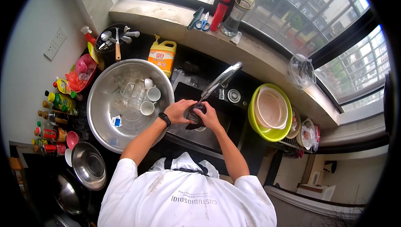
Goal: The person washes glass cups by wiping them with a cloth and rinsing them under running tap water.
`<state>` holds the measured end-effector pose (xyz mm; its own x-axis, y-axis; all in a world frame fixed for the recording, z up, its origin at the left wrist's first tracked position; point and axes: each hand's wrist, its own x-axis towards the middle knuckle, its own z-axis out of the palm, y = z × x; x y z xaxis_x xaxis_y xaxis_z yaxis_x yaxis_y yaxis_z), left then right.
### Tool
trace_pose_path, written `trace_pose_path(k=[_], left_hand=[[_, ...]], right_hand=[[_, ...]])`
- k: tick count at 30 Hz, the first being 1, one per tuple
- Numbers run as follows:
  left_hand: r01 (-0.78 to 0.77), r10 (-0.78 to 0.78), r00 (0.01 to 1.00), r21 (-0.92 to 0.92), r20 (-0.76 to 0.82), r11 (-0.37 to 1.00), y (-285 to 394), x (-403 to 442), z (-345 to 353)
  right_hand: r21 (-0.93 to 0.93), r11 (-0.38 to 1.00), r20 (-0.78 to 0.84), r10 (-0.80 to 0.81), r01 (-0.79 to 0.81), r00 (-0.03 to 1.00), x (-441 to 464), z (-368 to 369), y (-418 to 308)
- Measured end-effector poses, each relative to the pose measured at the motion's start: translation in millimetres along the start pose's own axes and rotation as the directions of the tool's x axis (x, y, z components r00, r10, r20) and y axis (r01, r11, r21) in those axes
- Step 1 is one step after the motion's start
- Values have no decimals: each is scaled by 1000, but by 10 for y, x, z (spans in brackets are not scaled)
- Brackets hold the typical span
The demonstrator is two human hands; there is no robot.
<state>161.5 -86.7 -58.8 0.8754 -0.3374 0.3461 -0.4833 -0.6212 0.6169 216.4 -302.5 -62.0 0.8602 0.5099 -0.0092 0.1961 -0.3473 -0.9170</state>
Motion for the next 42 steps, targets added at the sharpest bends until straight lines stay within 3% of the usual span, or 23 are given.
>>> trace_pose_path(k=[3,10,13,15,18,22,24,27,29,33,37,42], left_hand=[[-5,5,1000,12,16,1000,21,-9,-6],[-23,22,999,24,27,999,31,1,-9],[-36,34,999,40,32,999,48,5,-26],[8,-9,999,20,34,1000,59,-1,-37],[36,-36,999,-11,40,999,49,7,-28],[37,-35,998,-38,46,999,49,2,-27],[37,-36,999,-41,38,998,45,2,-25],[44,-44,999,-52,-1,998,19,-14,-7],[49,-51,998,-60,-35,997,-2,-21,12],[138,-140,990,-136,-9,981,-20,-28,10],[150,-151,988,-152,2,977,-7,-24,23],[182,-177,982,-98,59,978,34,-12,-17]], right_hand=[[49,998,-122,-21,27,992,16,39,44],[23,999,-79,40,-38,996,63,17,255],[114,990,-74,95,-86,993,68,27,287],[237,966,15,99,-100,995,20,3,216],[123,992,-7,-26,27,1000,-72,-31,85],[204,973,27,106,-110,994,-21,-96,143],[159,984,2,76,-76,997,19,-67,224],[300,947,-22,132,-119,991,37,18,324],[539,818,67,199,-203,978,3,59,342],[386,919,92,51,-83,994,-111,59,305],[431,890,110,114,-151,987,-124,24,237],[280,951,-24,144,-132,989,-56,51,258]])
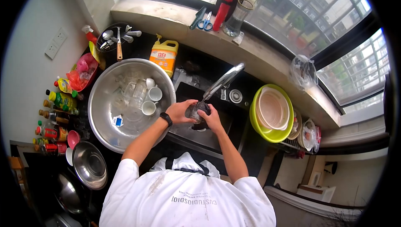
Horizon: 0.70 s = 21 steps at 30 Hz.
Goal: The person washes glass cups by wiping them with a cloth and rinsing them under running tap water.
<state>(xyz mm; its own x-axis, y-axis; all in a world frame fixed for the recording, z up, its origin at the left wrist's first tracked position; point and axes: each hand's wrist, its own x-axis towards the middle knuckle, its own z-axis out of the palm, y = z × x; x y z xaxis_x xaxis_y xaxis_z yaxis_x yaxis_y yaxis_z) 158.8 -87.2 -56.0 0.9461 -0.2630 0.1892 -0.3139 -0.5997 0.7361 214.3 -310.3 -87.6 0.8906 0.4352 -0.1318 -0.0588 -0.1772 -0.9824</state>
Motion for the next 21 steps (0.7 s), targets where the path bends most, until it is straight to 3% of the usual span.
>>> trace_pose_path(k=[6,10,12,16,18,21], left_hand=[[-9,8,999,33,37,999,10,9,-11],[-58,59,998,50,-15,997,19,20,-6],[-75,79,996,96,-43,993,14,25,4],[-99,110,993,182,-50,978,16,16,-1],[-99,113,992,200,-56,975,-2,19,18],[-77,92,992,158,-89,984,-30,30,48]], right_hand=[[-152,988,-46,10,-17,999,52,-30,80],[-132,991,-109,-10,-5,994,35,24,153],[200,980,-240,50,-1,969,110,79,270],[260,964,-188,-4,54,982,35,18,111],[-48,936,22,-349,350,937,-4,-8,-51],[-207,887,161,-386,413,908,-88,49,-217]])
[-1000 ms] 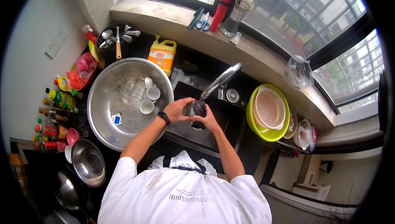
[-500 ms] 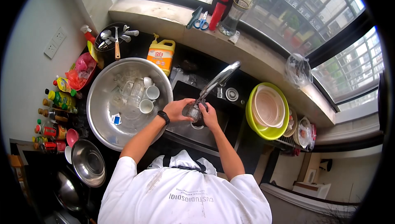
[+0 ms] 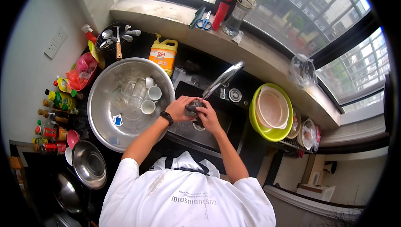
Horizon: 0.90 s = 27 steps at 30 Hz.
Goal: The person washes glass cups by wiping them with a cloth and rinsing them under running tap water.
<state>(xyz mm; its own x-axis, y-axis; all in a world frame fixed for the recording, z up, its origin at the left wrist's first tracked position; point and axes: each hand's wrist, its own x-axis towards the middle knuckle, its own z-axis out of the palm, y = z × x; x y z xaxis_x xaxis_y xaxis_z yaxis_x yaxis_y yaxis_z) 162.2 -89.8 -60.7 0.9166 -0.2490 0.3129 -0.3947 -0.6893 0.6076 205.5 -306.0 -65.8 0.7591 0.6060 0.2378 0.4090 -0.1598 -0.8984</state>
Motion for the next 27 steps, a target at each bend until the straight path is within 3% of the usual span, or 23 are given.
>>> trace_pose_path(k=[3,5,10,12,16,18,22,27], left_hand=[[46,-47,999,-66,-18,997,-16,-1,-4],[66,-67,998,-92,-6,994,-29,-17,10],[62,-60,998,-97,24,993,-21,-28,-3],[65,-61,997,-95,47,993,-23,-30,0],[-19,23,998,-74,64,997,31,-6,-63],[-28,31,999,-52,45,998,52,9,-79],[35,-33,996,-26,81,999,55,8,-74],[122,-117,987,-43,106,992,43,19,-56]], right_hand=[[-44,996,30,-77,78,997,36,55,-41],[-112,993,-8,40,-41,999,52,79,-108],[-145,980,-41,135,-139,990,87,40,-51],[-194,954,34,238,-227,971,98,15,20],[-173,932,25,329,-320,944,150,74,182],[86,913,27,398,-399,917,151,63,220],[129,921,-5,372,-368,928,104,39,368],[524,766,-55,468,-373,882,75,37,487]])
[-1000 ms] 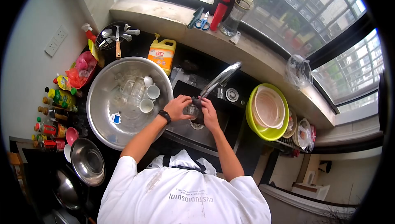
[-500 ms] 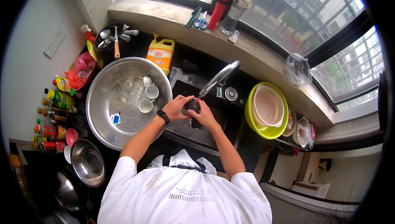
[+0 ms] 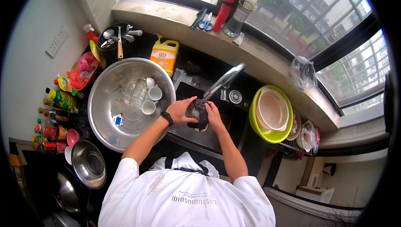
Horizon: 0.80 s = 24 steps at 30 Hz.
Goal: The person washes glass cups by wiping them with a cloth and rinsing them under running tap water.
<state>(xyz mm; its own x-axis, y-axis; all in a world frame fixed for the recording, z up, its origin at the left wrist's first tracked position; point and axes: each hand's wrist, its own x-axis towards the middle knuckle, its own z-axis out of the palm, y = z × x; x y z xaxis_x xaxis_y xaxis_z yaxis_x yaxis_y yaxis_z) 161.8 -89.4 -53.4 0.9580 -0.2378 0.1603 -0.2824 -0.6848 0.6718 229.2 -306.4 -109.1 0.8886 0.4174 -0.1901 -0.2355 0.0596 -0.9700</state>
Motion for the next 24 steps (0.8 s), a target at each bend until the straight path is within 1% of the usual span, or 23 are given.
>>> trace_pose_path(k=[1,2,3,4,5,6,8,9,11,12,14,16,18,19,20,21,23,24], left_hand=[[1,-1,1000,-2,3,1000,4,-3,2],[3,-5,1000,43,27,999,4,5,-5],[4,-9,999,88,51,996,-4,9,-3],[4,-9,999,88,51,996,-20,8,6],[-25,24,1000,89,18,996,-36,6,11],[-54,56,998,92,-15,994,-35,2,11],[-39,40,999,82,-10,996,-32,2,11],[-25,25,1000,72,-4,997,-26,1,4],[-25,26,1000,88,-9,996,-5,-2,1],[-25,27,999,106,-16,994,-14,-5,13],[-39,42,999,107,-24,994,-41,-3,35],[-52,56,998,107,-32,993,-21,2,16],[-21,15,998,125,54,992,-11,1,-7],[-22,15,998,125,54,992,-14,-2,-6],[-64,59,997,117,46,991,-11,-10,-8],[-109,105,994,107,38,988,-25,-14,13],[-139,137,990,117,30,983,-67,-4,45],[-164,163,986,128,19,978,-69,-8,46]], right_hand=[[27,1000,19,14,-15,1000,0,-7,5],[27,1000,18,15,-16,1000,-13,-12,10],[-12,1000,45,26,-26,999,-45,1,-26],[-51,998,72,39,-35,997,-72,20,-63],[-69,998,70,-9,13,998,-95,58,-91],[-69,998,70,-8,12,998,-127,83,-137],[-211,975,60,-62,73,996,-193,121,-236],[-211,975,60,-61,73,996,-216,140,-270],[-349,921,135,-134,173,982,-262,172,-340],[-349,921,134,-133,173,982,-257,163,-308],[-471,813,173,-294,341,940,-236,164,-240],[-482,803,174,-305,351,936,-232,178,-198],[-493,792,175,-316,361,933,-237,183,-211],[-491,823,144,-245,284,959,-245,189,-240],[-487,849,113,-171,205,979,-253,193,-268],[-488,849,110,-172,204,979,-259,194,-287],[-537,805,111,-227,251,967,-258,214,-319],[-537,805,111,-227,251,968,-270,225,-330]])
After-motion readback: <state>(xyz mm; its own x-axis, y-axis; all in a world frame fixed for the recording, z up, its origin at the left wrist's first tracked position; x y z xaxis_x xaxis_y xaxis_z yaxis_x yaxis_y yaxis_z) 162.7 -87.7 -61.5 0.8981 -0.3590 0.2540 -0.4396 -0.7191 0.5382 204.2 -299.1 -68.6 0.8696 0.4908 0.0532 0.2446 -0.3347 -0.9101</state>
